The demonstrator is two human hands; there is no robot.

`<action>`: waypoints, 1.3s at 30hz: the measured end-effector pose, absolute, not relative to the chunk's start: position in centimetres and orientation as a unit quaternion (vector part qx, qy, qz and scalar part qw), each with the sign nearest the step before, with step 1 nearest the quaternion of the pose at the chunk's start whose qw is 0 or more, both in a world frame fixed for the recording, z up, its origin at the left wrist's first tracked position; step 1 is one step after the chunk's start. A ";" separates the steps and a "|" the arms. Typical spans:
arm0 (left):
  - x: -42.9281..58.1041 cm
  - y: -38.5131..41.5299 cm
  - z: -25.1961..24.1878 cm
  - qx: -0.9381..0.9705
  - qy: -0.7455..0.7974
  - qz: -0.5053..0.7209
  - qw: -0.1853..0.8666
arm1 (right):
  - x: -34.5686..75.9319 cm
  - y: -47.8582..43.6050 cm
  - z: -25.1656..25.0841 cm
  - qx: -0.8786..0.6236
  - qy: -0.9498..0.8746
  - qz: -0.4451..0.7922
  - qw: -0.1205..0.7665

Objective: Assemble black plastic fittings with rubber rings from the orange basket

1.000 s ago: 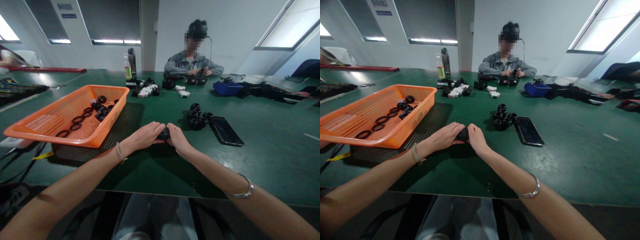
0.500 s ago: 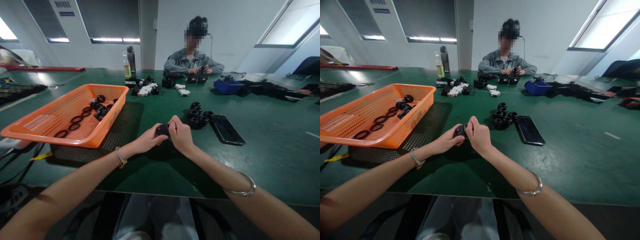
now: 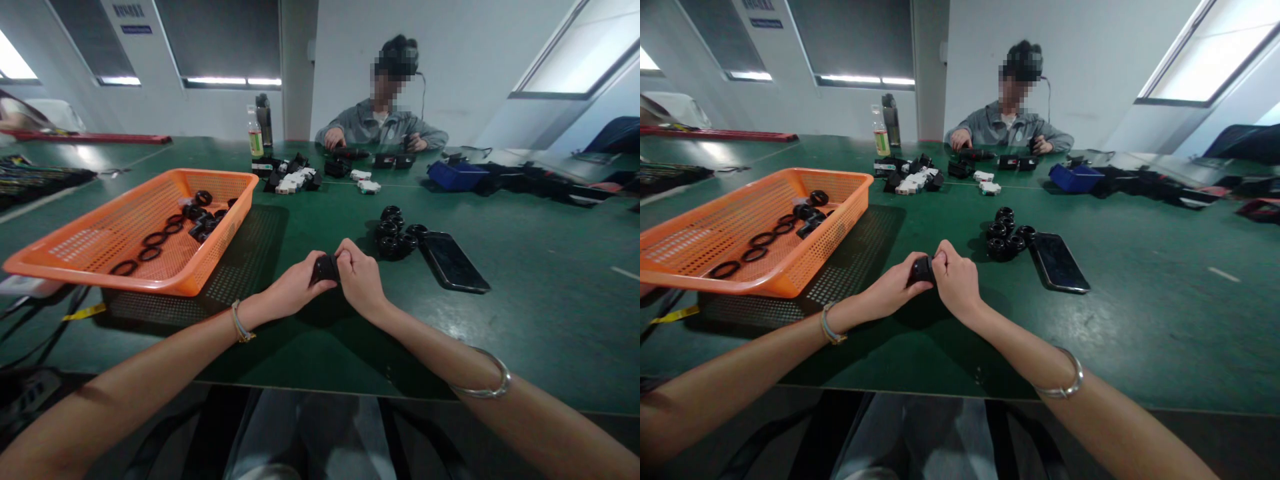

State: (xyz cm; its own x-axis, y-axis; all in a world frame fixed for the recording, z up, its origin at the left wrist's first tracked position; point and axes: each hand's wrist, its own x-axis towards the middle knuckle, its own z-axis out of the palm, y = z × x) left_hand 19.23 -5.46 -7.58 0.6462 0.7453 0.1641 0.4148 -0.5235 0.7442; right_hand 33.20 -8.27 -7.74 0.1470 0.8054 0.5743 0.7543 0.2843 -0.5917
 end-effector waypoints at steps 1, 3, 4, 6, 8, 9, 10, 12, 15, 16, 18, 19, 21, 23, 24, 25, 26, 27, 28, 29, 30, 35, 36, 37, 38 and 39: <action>19.2 -5.4 -7.5 0.841 0.343 0.243 0.341 | 33.2 -8.3 -7.8 -0.595 -0.651 0.032 0.470; 19.3 -5.4 -7.4 0.842 0.338 0.251 0.337 | 33.2 -8.2 -7.8 -0.591 -0.649 0.040 0.477; 19.3 -5.3 -7.4 0.842 0.338 0.254 0.335 | 33.3 -8.2 -7.8 -0.591 -0.650 0.044 0.477; 19.2 -5.1 -7.3 0.840 0.342 0.261 0.332 | 33.4 -8.0 -7.9 -0.591 -0.654 0.049 0.469; 19.1 -4.9 -7.3 0.840 0.347 0.269 0.320 | 33.7 -7.7 -7.9 -0.589 -0.666 0.055 0.454; 19.0 -4.8 -7.3 0.841 0.349 0.274 0.310 | 33.8 -7.6 -7.9 -0.584 -0.674 0.061 0.448; 18.9 -4.7 -7.3 0.843 0.351 0.277 0.300 | 34.1 -7.4 -7.8 -0.575 -0.682 0.072 0.446; 18.6 -4.4 -7.4 0.847 0.358 0.277 0.279 | 34.5 -7.3 -7.7 -0.544 -0.703 0.104 0.445; 18.4 -4.0 -7.6 0.844 0.376 0.278 0.262 | 35.0 -7.3 -7.3 -0.485 -0.759 0.160 0.404; 18.4 -3.9 -7.7 0.840 0.382 0.281 0.265 | 35.1 -7.4 -7.2 -0.467 -0.778 0.170 0.385; 18.4 -3.7 -7.9 0.826 0.388 0.289 0.290 | 35.2 -7.4 -7.1 -0.442 -0.804 0.174 0.358; 18.4 -3.6 -8.0 0.816 0.390 0.293 0.311 | 35.2 -7.4 -7.2 -0.438 -0.810 0.170 0.351; 18.4 -3.4 -8.2 0.796 0.390 0.298 0.355 | 35.4 -7.1 -7.3 -0.450 -0.810 0.155 0.343; 18.5 -3.2 -8.3 0.778 0.391 0.302 0.388 | 35.7 -6.6 -7.6 -0.481 -0.797 0.131 0.341; 18.5 -3.2 -8.4 0.774 0.391 0.303 0.395 | 36.0 -6.3 -7.8 -0.498 -0.788 0.112 0.344; 18.6 -3.2 -8.4 0.773 0.392 0.303 0.397 | 36.4 -6.0 -7.9 -0.514 -0.779 0.087 0.348; 18.6 -3.2 -8.4 0.775 0.392 0.301 0.394 | 36.8 -5.7 -8.0 -0.531 -0.770 0.054 0.350; 18.6 -3.3 -8.4 0.780 0.392 0.297 0.388 | 37.3 -5.4 -8.1 -0.547 -0.762 0.013 0.345; 18.7 -3.3 -8.4 0.787 0.391 0.292 0.378 | 37.7 -5.2 -8.1 -0.564 -0.756 -0.026 0.332; 18.7 -3.4 -8.4 0.794 0.389 0.287 0.368 | 38.2 -4.9 -8.0 -0.582 -0.747 -0.059 0.316; 18.8 -3.4 -8.4 0.802 0.386 0.282 0.357 | 38.7 -4.8 -7.9 -0.600 -0.738 -0.083 0.297; 18.8 -3.7 -8.5 0.841 0.368 0.264 0.297 | 40.6 -4.4 -7.2 -0.673 -0.692 -0.142 0.218; 18.8 -3.8 -8.5 0.850 0.364 0.259 0.280 | 40.8 -4.4 -7.2 -0.682 -0.684 -0.147 0.214; 18.7 -3.8 -8.5 0.860 0.359 0.251 0.262 | 41.0 -4.4 -7.1 -0.689 -0.677 -0.151 0.210; 18.6 -3.9 -8.4 0.872 0.352 0.240 0.240 | 41.1 -4.3 -7.2 -0.696 -0.670 -0.153 0.208; 18.6 -4.0 -8.2 0.885 0.346 0.226 0.217 | 41.2 -4.3 -7.2 -0.702 -0.664 -0.155 0.206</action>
State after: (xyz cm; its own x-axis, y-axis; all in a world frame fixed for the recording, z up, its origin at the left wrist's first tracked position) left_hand 18.58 -3.96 -8.24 0.6591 0.7093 0.2500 0.5134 -0.6673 0.5396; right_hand 41.23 -4.31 -7.18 0.0707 0.8685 0.4907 0.9960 -0.0342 -0.0830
